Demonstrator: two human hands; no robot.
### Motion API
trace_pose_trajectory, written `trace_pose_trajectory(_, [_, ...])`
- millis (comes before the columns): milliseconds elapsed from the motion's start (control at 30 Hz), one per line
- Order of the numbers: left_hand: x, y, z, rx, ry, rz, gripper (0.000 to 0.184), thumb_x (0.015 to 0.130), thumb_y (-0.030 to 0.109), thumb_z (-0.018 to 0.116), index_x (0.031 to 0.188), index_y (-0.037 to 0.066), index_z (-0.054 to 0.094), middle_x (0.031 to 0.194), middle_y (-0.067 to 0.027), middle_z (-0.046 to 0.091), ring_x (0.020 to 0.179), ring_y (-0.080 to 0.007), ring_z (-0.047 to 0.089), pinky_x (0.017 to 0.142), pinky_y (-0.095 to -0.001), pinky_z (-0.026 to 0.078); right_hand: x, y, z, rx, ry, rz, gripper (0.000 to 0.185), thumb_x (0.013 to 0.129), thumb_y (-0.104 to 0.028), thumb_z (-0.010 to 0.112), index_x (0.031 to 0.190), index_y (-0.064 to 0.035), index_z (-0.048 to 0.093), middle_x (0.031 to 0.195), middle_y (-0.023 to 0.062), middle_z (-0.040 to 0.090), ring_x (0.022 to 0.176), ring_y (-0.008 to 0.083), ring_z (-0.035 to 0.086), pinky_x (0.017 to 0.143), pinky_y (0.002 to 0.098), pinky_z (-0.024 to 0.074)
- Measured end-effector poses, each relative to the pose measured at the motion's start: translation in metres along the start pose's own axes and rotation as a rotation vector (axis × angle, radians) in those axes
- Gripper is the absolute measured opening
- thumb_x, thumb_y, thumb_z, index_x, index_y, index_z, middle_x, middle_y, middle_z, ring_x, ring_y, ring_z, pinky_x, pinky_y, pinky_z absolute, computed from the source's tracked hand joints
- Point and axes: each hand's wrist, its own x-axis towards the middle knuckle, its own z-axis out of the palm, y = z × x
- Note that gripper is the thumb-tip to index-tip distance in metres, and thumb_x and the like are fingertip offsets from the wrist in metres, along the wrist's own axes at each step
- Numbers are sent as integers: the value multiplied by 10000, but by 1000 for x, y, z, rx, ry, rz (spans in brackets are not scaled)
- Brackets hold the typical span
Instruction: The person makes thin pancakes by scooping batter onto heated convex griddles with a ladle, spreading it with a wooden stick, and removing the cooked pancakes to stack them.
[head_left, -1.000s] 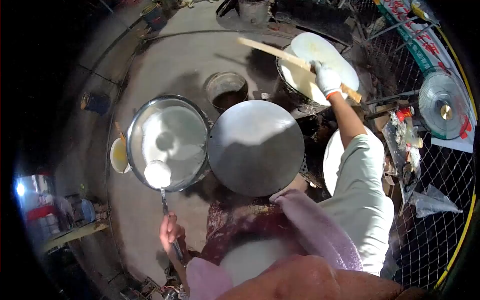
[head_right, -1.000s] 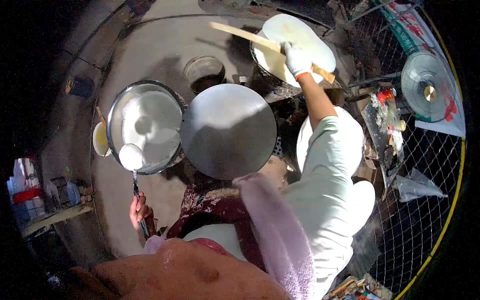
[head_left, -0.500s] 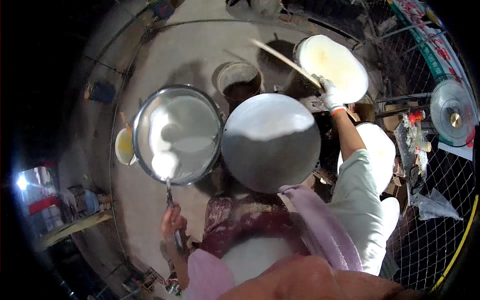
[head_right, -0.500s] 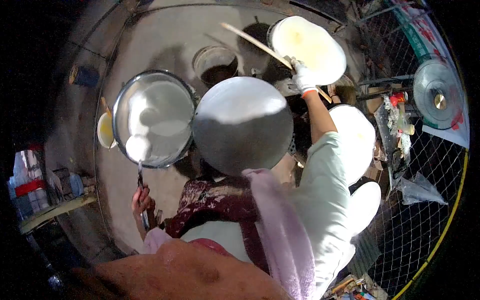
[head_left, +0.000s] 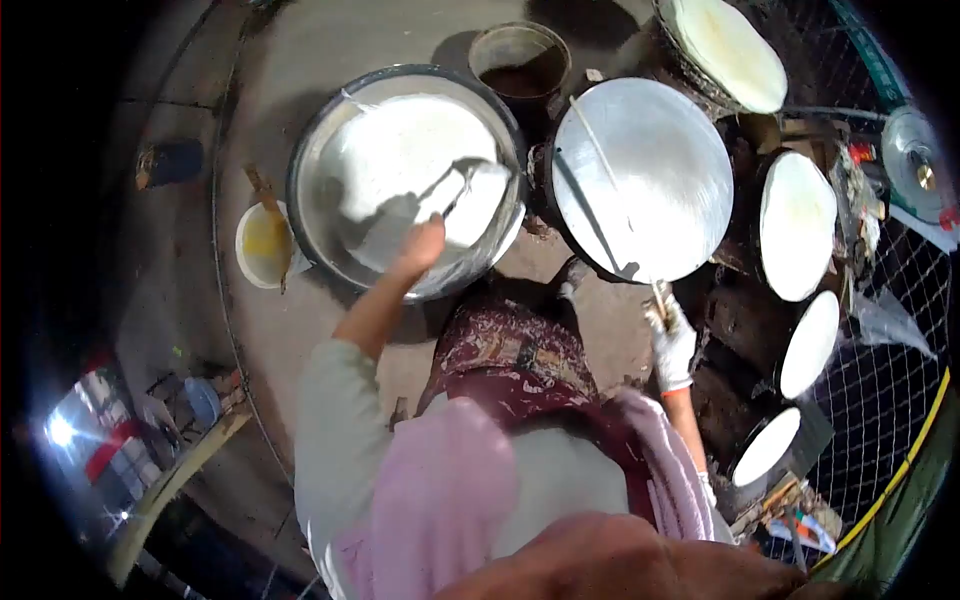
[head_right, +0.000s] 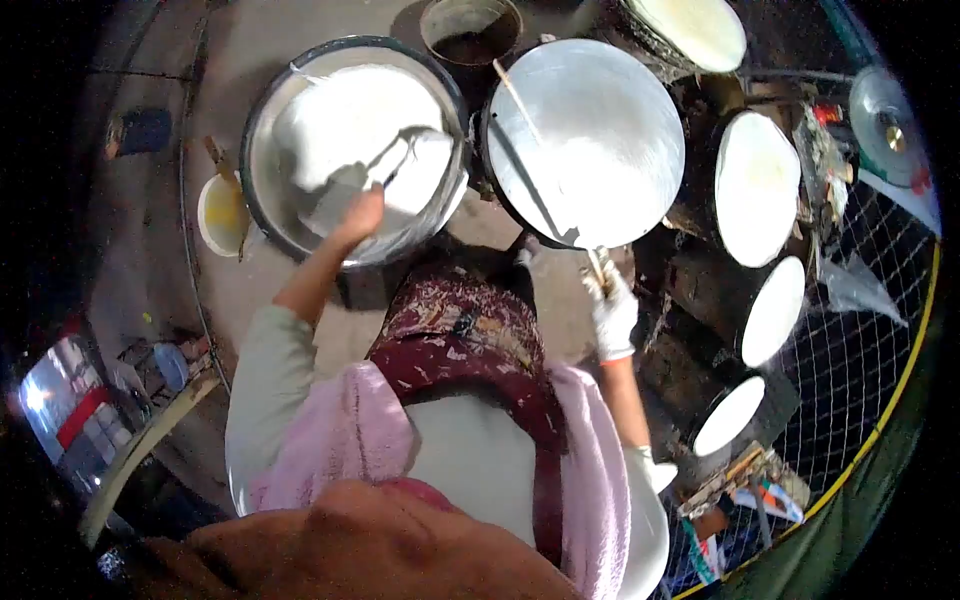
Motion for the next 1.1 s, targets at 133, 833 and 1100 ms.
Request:
trace_pose_trajectory(133, [91, -27, 28, 69, 42, 223, 273, 955, 195, 447, 940, -34, 596, 894, -247, 660, 832, -424, 642, 734, -505, 507, -45, 3, 41, 57, 22, 136, 479, 855, -55, 682, 1302, 22, 526, 1237, 70, 617, 1025, 80, 573, 914, 231, 442])
trace_pose_trajectory(833, [-201, 59, 67, -2794, -960, 279, 302, 1034, 232, 358, 1058, -10, 536, 620, 65, 351, 386, -49, 336, 587, -263, 373, -226, 70, -29, 201, -382, 364, 162, 846, 7, 551, 994, 5, 618, 947, 71, 592, 870, 174, 583, 779, 284, 474])
trace_pose_trajectory(1100, [-292, 43, -119, -2328, -732, 813, 393, 1046, 338, 295, 1105, 10, 505, 587, 69, 344, 342, -48, 250, 425, -203, 266, -181, 4, 37, 377, -155, -498, 548, 882, -55, 603, 1399, -43, 423, 1352, 201, 510, 1138, 219, 556, 933, 295, 442])
